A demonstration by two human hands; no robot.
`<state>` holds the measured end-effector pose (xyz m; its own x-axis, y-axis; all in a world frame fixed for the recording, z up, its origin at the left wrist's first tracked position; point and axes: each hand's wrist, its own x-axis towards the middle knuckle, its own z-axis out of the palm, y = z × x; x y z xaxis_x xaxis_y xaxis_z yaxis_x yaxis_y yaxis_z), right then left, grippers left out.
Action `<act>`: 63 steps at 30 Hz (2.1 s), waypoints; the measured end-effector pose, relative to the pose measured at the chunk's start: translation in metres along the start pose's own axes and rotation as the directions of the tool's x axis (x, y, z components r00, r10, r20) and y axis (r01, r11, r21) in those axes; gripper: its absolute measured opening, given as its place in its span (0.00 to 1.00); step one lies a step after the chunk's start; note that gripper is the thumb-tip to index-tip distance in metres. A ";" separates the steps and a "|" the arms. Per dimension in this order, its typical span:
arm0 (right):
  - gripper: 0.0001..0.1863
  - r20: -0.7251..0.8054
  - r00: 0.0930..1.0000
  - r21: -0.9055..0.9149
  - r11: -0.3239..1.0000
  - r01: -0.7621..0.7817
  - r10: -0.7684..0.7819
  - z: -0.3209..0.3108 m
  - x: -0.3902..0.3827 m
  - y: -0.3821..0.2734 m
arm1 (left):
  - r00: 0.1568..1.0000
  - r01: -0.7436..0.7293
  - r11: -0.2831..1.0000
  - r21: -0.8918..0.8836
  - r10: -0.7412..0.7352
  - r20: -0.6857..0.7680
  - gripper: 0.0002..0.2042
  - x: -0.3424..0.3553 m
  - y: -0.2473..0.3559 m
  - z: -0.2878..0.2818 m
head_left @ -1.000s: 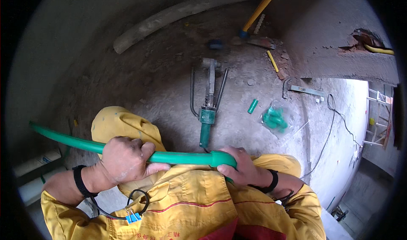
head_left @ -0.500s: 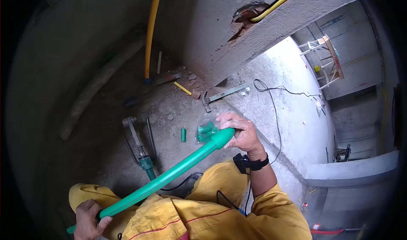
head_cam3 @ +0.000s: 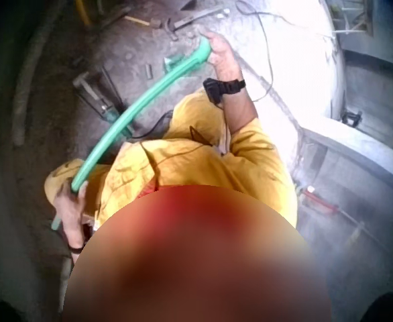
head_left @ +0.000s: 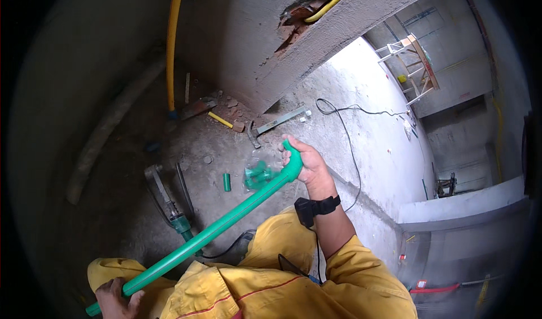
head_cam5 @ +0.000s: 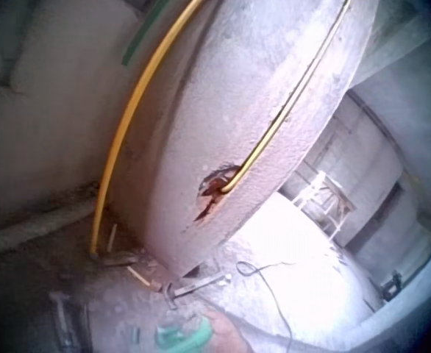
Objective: Connecting and installing green plastic plumbing pipes into wall channels using a heat fusion tool and pipe cutters.
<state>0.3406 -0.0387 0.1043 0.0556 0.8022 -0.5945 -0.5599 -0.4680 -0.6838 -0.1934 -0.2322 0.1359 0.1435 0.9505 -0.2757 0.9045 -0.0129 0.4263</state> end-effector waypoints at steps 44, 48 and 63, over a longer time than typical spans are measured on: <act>0.23 0.376 0.170 -0.201 0.099 0.975 -0.911 0.103 -0.083 -0.575 | 0.976 -0.030 1.000 -0.006 0.028 -0.216 0.13 0.090 0.079 -0.072; 0.23 0.422 0.135 -0.301 0.002 0.954 -0.896 0.102 -0.059 -0.599 | 0.953 0.125 0.945 -0.303 -0.199 -0.227 0.11 0.088 0.053 -0.074; 0.23 0.436 0.209 -0.469 -0.023 0.883 -0.875 0.108 -0.076 -0.597 | 0.944 0.144 0.929 -0.340 -0.232 -0.233 0.13 0.123 0.079 -0.094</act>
<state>0.5816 0.2196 0.6035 0.1409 0.7391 0.6587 0.4500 0.5448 -0.7076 -0.1418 -0.0869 0.2169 -0.1677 0.9731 -0.1580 0.7247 0.2304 0.6494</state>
